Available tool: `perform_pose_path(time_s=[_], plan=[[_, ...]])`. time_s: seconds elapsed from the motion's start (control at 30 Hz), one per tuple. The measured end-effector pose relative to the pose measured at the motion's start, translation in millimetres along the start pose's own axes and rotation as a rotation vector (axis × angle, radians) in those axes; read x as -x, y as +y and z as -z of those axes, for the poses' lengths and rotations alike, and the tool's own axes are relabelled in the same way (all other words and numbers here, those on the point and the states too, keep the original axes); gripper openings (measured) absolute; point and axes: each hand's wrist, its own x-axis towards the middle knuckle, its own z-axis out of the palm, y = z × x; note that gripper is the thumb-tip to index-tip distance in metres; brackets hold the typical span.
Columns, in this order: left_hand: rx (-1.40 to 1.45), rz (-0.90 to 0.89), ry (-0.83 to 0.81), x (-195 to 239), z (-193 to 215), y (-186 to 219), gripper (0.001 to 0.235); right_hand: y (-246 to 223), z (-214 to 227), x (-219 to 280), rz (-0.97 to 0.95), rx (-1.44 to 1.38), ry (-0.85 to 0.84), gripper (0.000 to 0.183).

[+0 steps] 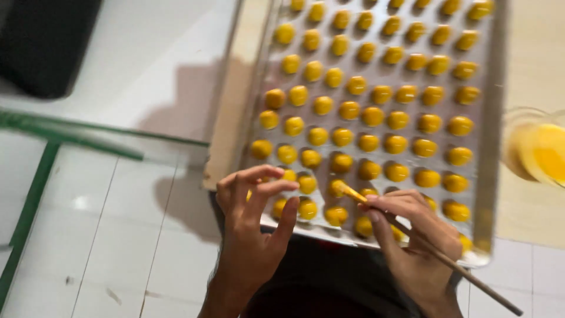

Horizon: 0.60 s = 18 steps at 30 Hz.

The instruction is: The person uses a pastry brush to apply a yellow egg wash to rows of small, round pastries arranged on a metal baking sheet. They repeatedly dip the brush into a glass bowl of egg wash and carefully coat the tops of the pastries.

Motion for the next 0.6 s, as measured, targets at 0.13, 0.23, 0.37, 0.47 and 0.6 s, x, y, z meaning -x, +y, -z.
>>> perform_pose_path(time_s=[0.13,0.23,0.37,0.47,0.6], plan=[[0.134,-0.167,-0.035,-9.8,-30.9,18.5,0.012,23.3,42.8,11.0,-0.113,-0.003,0.197,0.008],[0.173,-0.193,-0.118,-17.6,-52.8,35.5,0.014,34.1,79.8,12.4,-0.191,0.129,0.337,0.008],[0.241,-0.292,-0.208,-26.0,-82.2,55.7,0.016,53.3,122.8,14.3,-0.276,0.28,0.436,0.006],[0.291,-0.347,-0.264,-30.9,-105.4,69.5,0.019,72.7,154.1,13.5,-0.31,0.35,0.489,0.008],[0.347,-0.364,-0.37,-35.8,-133.2,91.4,0.02,95.5,185.0,7.8,-0.385,0.418,0.493,0.003]])
